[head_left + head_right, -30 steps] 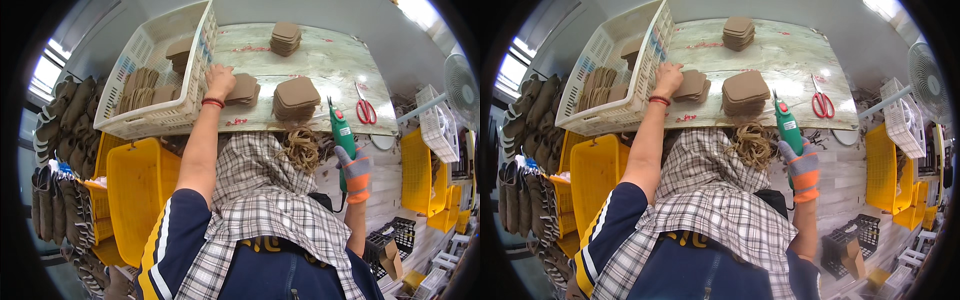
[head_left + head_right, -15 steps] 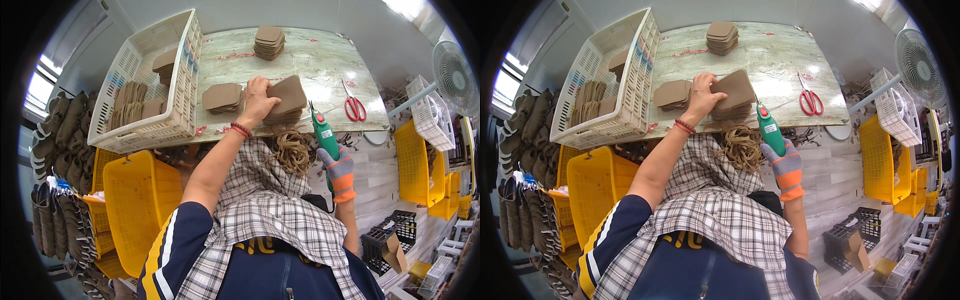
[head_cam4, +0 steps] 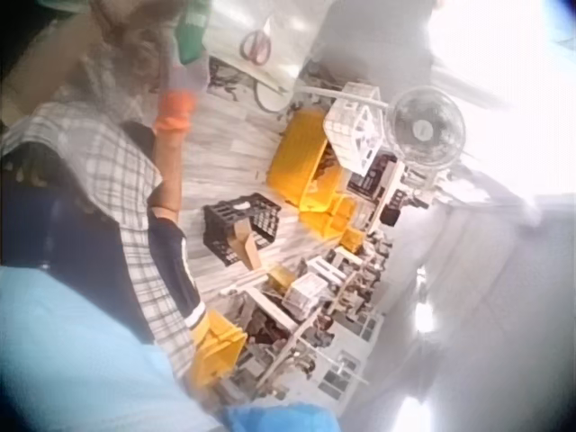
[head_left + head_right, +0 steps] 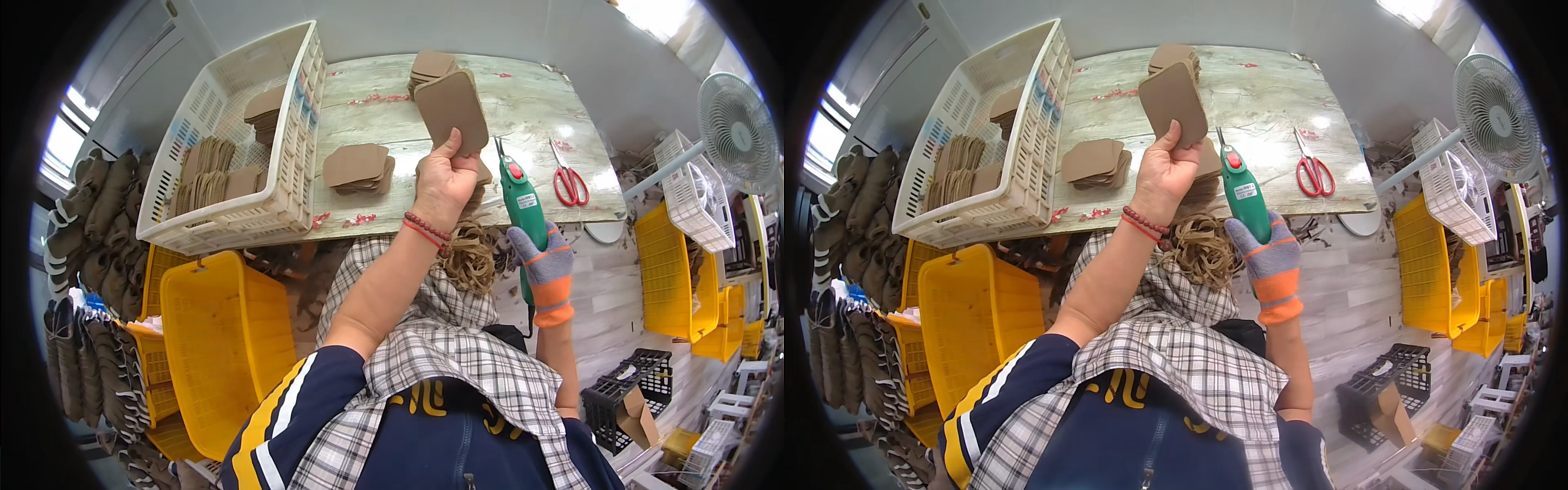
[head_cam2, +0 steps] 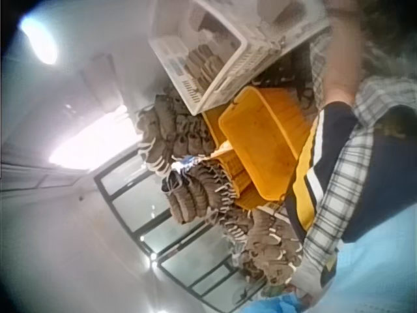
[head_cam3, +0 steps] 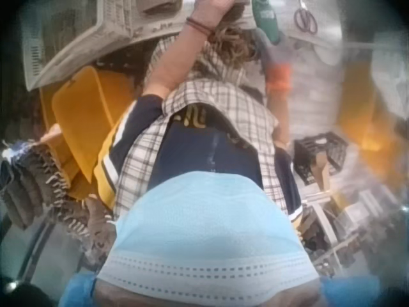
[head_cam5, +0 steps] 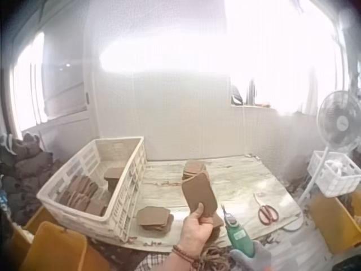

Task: The person uses a rotary tool to trim the edges of stacked square cardboard pieces. They repeatedly pick up a piece, run the tool along its perimeter, and place the trimmed piece into a white basket. The workspace includes a table with stacks of cardboard, a pair of scissors, and a fan.

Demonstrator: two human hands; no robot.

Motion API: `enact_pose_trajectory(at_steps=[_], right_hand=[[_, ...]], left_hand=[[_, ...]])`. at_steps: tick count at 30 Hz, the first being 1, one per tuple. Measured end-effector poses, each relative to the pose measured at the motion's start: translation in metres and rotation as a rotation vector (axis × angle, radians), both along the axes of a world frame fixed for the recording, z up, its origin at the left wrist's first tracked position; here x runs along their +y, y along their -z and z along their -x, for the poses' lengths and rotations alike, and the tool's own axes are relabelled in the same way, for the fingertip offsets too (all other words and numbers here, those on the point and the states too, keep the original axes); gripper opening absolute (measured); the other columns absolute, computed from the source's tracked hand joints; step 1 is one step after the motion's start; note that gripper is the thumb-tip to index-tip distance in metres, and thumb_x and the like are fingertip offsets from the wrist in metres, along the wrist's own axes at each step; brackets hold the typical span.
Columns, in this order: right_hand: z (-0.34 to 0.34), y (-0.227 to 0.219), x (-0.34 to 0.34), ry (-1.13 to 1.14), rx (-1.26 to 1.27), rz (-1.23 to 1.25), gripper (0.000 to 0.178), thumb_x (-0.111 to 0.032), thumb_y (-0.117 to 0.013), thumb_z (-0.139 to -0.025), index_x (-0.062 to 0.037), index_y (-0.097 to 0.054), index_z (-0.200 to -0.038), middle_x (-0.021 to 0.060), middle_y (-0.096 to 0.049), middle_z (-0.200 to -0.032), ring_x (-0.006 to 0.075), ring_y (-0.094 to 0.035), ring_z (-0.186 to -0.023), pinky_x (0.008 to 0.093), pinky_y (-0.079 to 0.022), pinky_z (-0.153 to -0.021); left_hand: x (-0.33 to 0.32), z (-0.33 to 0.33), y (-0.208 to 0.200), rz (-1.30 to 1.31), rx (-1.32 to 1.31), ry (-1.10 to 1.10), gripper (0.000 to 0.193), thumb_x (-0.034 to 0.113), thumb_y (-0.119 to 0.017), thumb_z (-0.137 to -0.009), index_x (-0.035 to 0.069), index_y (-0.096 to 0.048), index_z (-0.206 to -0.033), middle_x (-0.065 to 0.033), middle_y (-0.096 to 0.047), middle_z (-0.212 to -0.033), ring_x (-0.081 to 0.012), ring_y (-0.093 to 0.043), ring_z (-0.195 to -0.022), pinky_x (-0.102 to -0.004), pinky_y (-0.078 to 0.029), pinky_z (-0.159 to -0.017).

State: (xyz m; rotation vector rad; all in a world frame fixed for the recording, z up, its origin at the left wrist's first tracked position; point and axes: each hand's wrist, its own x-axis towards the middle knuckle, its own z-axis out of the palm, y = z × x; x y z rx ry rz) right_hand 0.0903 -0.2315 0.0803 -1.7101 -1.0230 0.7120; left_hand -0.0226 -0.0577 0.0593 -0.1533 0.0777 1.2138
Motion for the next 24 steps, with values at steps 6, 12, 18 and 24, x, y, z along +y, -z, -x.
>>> enact_pose_trajectory(at_steps=[6,12,18,24], right_hand=[[0.003,-0.005,0.001,0.002,-0.022,-0.077,0.034,-0.021,-0.076,-0.077,0.0003,-0.061,-0.099,0.0033,-0.062,-0.074,0.0082,-0.053,-0.062,0.0247,-0.045,-0.056],[0.005,-0.017,0.003,0.033,0.091,-0.046,0.035,-0.020,-0.077,-0.077,0.0006,-0.061,-0.100,0.0014,-0.061,-0.073,0.0066,-0.053,-0.064,0.0233,-0.045,-0.055],[0.004,-0.024,0.008,0.050,0.146,-0.109,0.033,-0.021,-0.076,-0.078,-0.0001,-0.062,-0.098,-0.0007,-0.059,-0.072,0.0038,-0.050,-0.059,0.0215,-0.041,-0.050],[-0.005,-0.026,0.009,0.042,0.134,-0.106,0.033,-0.022,-0.076,-0.078,-0.0006,-0.062,-0.099,-0.0018,-0.059,-0.070,0.0038,-0.049,-0.057,0.0211,-0.040,-0.050]], left_hand=[[-0.009,-0.015,-0.005,0.041,0.010,0.031,0.030,0.002,-0.060,-0.086,-0.001,-0.050,-0.114,-0.0135,-0.060,-0.112,-0.0267,-0.055,-0.108,-0.0412,-0.042,-0.101],[-0.018,-0.020,0.015,-0.084,0.088,0.116,0.031,0.007,-0.059,-0.089,0.001,-0.048,-0.117,-0.0123,-0.058,-0.114,-0.0255,-0.054,-0.110,-0.0402,-0.043,-0.099],[-0.037,-0.022,0.023,-0.109,0.147,0.139,0.031,0.002,-0.054,-0.090,0.001,-0.047,-0.121,-0.0114,-0.055,-0.120,-0.0244,-0.053,-0.114,-0.0392,-0.043,-0.103],[-0.047,-0.016,0.032,-0.196,0.244,0.130,0.030,-0.001,-0.054,-0.089,0.006,-0.051,-0.118,-0.0092,-0.058,-0.118,-0.0232,-0.057,-0.109,-0.0385,-0.047,-0.098]])
